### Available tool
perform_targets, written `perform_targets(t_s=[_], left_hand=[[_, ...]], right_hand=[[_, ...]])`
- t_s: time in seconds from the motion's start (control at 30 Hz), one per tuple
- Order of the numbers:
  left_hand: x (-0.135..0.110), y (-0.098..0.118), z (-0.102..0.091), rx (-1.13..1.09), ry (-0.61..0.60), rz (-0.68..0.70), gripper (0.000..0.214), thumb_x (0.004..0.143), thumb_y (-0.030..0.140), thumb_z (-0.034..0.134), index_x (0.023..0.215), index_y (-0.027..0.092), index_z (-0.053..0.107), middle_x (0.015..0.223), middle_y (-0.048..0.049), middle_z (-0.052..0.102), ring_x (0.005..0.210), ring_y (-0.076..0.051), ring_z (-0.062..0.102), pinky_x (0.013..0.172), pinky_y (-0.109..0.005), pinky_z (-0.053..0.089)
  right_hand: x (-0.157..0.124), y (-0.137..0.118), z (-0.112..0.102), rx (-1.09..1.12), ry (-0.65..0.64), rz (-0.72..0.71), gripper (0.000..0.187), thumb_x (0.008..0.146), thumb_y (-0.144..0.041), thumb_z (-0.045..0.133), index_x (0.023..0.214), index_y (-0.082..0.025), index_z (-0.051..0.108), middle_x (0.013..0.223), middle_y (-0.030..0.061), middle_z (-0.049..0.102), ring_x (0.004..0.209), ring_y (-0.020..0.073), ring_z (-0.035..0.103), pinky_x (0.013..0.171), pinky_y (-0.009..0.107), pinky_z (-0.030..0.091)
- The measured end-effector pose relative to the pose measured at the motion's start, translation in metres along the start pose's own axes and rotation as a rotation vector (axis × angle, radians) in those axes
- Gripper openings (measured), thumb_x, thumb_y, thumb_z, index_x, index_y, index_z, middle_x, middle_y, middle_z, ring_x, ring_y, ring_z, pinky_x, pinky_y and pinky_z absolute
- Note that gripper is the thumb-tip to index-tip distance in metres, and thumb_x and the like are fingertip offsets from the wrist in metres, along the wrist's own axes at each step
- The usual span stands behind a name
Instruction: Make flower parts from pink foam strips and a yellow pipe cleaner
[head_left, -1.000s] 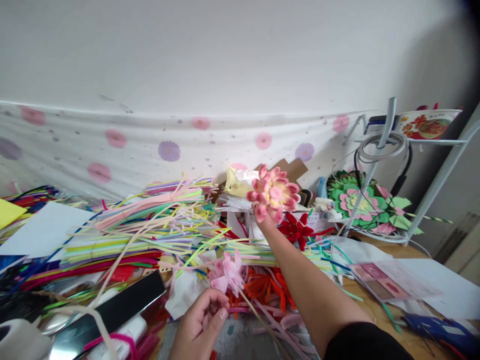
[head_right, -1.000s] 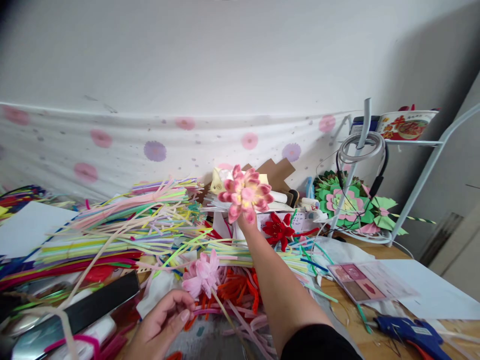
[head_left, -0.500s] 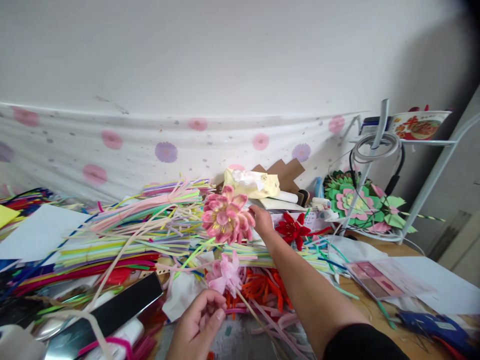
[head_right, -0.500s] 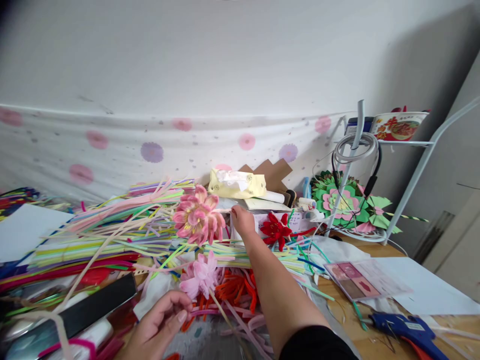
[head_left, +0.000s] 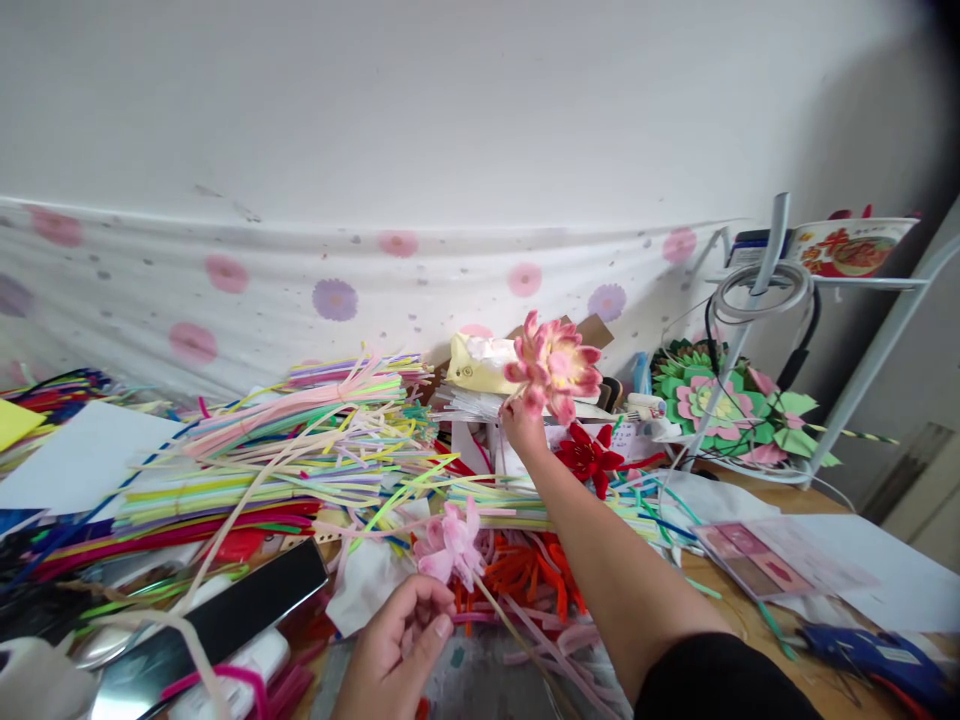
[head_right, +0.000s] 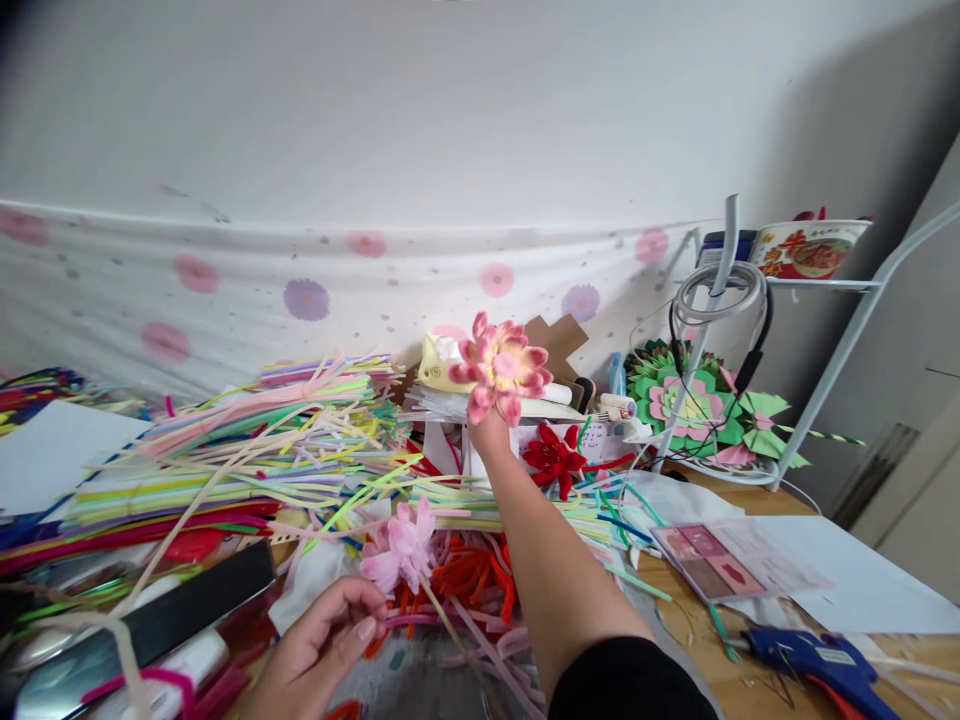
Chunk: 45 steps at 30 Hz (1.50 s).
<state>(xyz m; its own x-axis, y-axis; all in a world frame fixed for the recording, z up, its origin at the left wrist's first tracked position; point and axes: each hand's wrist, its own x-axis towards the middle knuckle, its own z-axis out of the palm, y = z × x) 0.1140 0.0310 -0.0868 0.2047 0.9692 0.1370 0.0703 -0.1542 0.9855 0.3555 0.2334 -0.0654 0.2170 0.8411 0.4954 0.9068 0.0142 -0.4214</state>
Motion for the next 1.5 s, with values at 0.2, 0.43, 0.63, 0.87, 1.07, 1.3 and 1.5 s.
perform_targets(t_s=[0.2, 0.43, 0.63, 0.87, 1.07, 1.3, 1.5], left_hand=[[-0.001, -0.001, 0.002, 0.021, 0.036, 0.016, 0.017, 0.073, 0.037, 0.059, 0.076, 0.02, 0.061, 0.067, 0.0012, 0.058, 0.061, -0.015, 0.05, 0.059, -0.022, 0.039], [0.001, -0.004, 0.001, -0.013, 0.009, 0.013, 0.021, 0.073, 0.04, 0.06, 0.077, 0.019, 0.062, 0.067, 0.0006, 0.059, 0.062, -0.015, 0.05, 0.059, -0.022, 0.039], [0.001, -0.004, 0.002, -0.02, 0.021, 0.023, 0.022, 0.072, 0.041, 0.061, 0.076, 0.02, 0.062, 0.069, 0.0003, 0.059, 0.063, -0.015, 0.051, 0.061, -0.023, 0.04], [0.001, -0.003, 0.001, -0.006, 0.029, 0.012, 0.024, 0.071, 0.043, 0.061, 0.075, 0.019, 0.062, 0.066, 0.0006, 0.056, 0.063, -0.015, 0.05, 0.063, -0.024, 0.041], [-0.001, -0.006, 0.001, -0.012, 0.035, 0.021, 0.019, 0.072, 0.038, 0.061, 0.076, 0.019, 0.061, 0.067, 0.0007, 0.056, 0.062, -0.015, 0.051, 0.06, -0.023, 0.041], [0.036, 0.034, -0.009, 0.211, -0.055, 0.101, 0.018, 0.078, 0.035, 0.053, 0.081, 0.019, 0.059, 0.071, -0.0008, 0.059, 0.065, -0.016, 0.055, 0.059, -0.024, 0.043], [0.152, 0.051, 0.023, 0.581, -0.084, 0.184, 0.006, 0.076, 0.018, 0.058, 0.078, 0.016, 0.062, 0.074, -0.0026, 0.063, 0.071, -0.016, 0.059, 0.067, -0.029, 0.047]], right_hand=[[0.018, 0.0, -0.003, -0.089, -0.098, 0.052, 0.026, 0.089, -0.03, 0.051, 0.11, -0.015, 0.055, 0.108, 0.0069, 0.057, 0.091, 0.018, 0.058, 0.078, 0.037, 0.05], [0.0, -0.001, -0.005, -0.131, -0.152, 0.083, 0.027, 0.089, -0.031, 0.051, 0.112, -0.015, 0.054, 0.109, 0.0072, 0.057, 0.092, 0.0186, 0.058, 0.078, 0.038, 0.05], [-0.01, -0.001, -0.007, -0.157, -0.175, 0.127, 0.028, 0.09, -0.031, 0.051, 0.113, -0.016, 0.053, 0.111, 0.0074, 0.056, 0.092, 0.0184, 0.058, 0.078, 0.038, 0.05], [-0.02, 0.0, -0.004, -0.213, -0.182, 0.083, 0.026, 0.09, -0.031, 0.05, 0.11, -0.016, 0.055, 0.112, 0.0074, 0.056, 0.095, 0.0187, 0.057, 0.081, 0.039, 0.049], [-0.015, 0.003, -0.002, -0.243, -0.224, 0.113, 0.026, 0.09, -0.032, 0.05, 0.11, -0.016, 0.055, 0.11, 0.0072, 0.057, 0.093, 0.0183, 0.058, 0.08, 0.039, 0.049], [-0.006, 0.008, -0.005, -0.215, -0.256, 0.187, 0.026, 0.09, -0.031, 0.05, 0.11, -0.016, 0.055, 0.11, 0.0072, 0.057, 0.093, 0.0184, 0.058, 0.079, 0.038, 0.049], [-0.001, 0.011, -0.004, -0.166, -0.247, 0.209, 0.026, 0.09, -0.032, 0.05, 0.111, -0.016, 0.055, 0.11, 0.0072, 0.057, 0.093, 0.0182, 0.058, 0.079, 0.038, 0.049]])
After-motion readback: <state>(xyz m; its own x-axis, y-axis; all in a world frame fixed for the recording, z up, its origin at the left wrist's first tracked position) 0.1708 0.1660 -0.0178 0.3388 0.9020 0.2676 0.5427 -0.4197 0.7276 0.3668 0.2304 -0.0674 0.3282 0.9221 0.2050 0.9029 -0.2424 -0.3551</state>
